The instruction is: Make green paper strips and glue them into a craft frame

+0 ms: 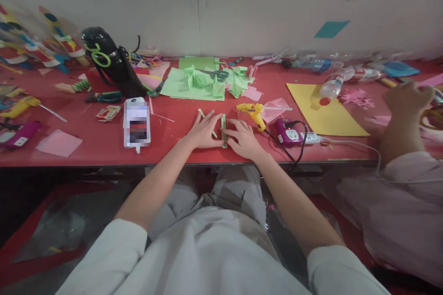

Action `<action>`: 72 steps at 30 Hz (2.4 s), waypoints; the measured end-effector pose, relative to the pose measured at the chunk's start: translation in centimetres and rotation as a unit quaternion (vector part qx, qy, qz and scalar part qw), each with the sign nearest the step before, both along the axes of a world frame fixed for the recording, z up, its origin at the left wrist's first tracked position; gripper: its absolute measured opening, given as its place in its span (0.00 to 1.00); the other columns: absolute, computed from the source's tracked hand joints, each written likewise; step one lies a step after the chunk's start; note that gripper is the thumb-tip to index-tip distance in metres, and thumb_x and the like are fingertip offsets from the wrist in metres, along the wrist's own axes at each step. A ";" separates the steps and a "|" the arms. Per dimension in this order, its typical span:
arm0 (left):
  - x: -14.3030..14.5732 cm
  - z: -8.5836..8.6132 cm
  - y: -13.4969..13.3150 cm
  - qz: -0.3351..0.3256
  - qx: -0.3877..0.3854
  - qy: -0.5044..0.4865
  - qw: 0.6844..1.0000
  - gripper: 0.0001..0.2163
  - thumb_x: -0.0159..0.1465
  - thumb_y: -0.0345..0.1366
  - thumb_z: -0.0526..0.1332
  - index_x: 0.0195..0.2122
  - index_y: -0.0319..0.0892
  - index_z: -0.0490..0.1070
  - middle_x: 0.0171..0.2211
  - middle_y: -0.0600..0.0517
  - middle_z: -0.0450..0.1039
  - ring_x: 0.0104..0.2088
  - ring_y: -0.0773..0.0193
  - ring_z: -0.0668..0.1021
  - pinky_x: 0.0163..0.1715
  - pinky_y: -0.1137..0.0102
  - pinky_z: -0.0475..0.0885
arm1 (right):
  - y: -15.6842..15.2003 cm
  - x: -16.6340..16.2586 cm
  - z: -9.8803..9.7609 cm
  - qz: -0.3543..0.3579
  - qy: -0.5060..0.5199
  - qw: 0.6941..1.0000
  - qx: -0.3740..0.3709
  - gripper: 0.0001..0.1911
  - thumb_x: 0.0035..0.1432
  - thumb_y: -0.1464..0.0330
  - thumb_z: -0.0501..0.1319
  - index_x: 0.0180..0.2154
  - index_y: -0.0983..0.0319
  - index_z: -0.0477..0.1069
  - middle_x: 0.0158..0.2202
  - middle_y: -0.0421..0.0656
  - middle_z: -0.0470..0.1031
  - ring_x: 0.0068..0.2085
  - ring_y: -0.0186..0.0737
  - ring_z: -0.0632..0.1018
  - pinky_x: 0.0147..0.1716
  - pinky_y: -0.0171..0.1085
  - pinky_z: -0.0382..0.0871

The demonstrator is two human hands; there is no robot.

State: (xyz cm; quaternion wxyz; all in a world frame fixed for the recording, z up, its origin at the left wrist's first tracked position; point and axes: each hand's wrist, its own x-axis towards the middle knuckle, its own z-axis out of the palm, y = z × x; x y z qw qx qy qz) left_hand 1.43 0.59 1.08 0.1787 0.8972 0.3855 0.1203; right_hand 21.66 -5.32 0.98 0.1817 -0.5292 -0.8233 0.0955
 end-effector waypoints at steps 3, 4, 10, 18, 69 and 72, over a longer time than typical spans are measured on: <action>0.0 0.1 0.1 -0.003 0.002 0.018 1.000 0.44 0.58 0.53 0.63 0.70 0.43 0.46 0.71 0.43 0.51 0.72 0.45 0.48 0.67 0.41 0.30 | 0.2 0.1 -0.3 0.003 0.016 1.000 0.002 0.23 0.62 0.68 0.53 0.56 0.55 0.75 0.64 0.48 0.64 0.62 0.55 0.62 0.58 0.57 0.58; 0.1 0.1 0.1 -0.004 0.003 0.023 1.000 0.44 0.58 0.54 0.63 0.70 0.43 0.46 0.71 0.43 0.51 0.72 0.45 0.48 0.67 0.40 0.29 | 0.2 0.1 -0.4 0.003 0.021 1.000 0.003 0.23 0.62 0.67 0.54 0.56 0.55 0.75 0.64 0.48 0.64 0.62 0.55 0.62 0.58 0.57 0.58; 0.3 0.8 0.3 -0.013 0.014 0.046 0.999 0.44 0.57 0.54 0.62 0.70 0.42 0.46 0.71 0.43 0.52 0.72 0.44 0.48 0.67 0.40 0.29 | 0.3 0.3 -0.5 0.006 0.042 0.999 0.012 0.21 0.62 0.67 0.55 0.54 0.57 0.77 0.62 0.50 0.66 0.62 0.55 0.63 0.57 0.56 0.59; 0.7 1.9 0.5 -0.021 0.024 0.082 0.996 0.44 0.57 0.56 0.61 0.70 0.41 0.47 0.70 0.42 0.55 0.72 0.43 0.48 0.66 0.40 0.27 | 0.3 0.1 -0.6 -0.008 0.052 0.999 0.008 0.20 0.61 0.68 0.55 0.52 0.56 0.78 0.61 0.49 0.68 0.61 0.55 0.64 0.57 0.56 0.59; 1.0 2.8 -0.5 -0.043 0.273 0.178 0.944 0.13 0.67 0.23 0.51 0.46 0.38 0.72 0.39 0.42 0.78 0.46 0.51 0.76 0.45 0.58 0.64 | -2.1 0.8 0.2 -0.148 -0.052 0.983 0.091 0.12 0.59 0.70 0.58 0.31 0.59 0.80 0.40 0.49 0.77 0.43 0.51 0.69 0.43 0.49 0.62; 1.0 2.7 -0.3 -0.045 0.287 0.187 0.938 0.12 0.67 0.23 0.52 0.40 0.40 0.74 0.36 0.43 0.78 0.43 0.50 0.76 0.43 0.58 0.64 | -2.0 1.1 0.4 -0.139 -0.058 0.986 0.073 0.12 0.60 0.71 0.57 0.33 0.60 0.80 0.42 0.49 0.76 0.44 0.51 0.69 0.45 0.49 0.62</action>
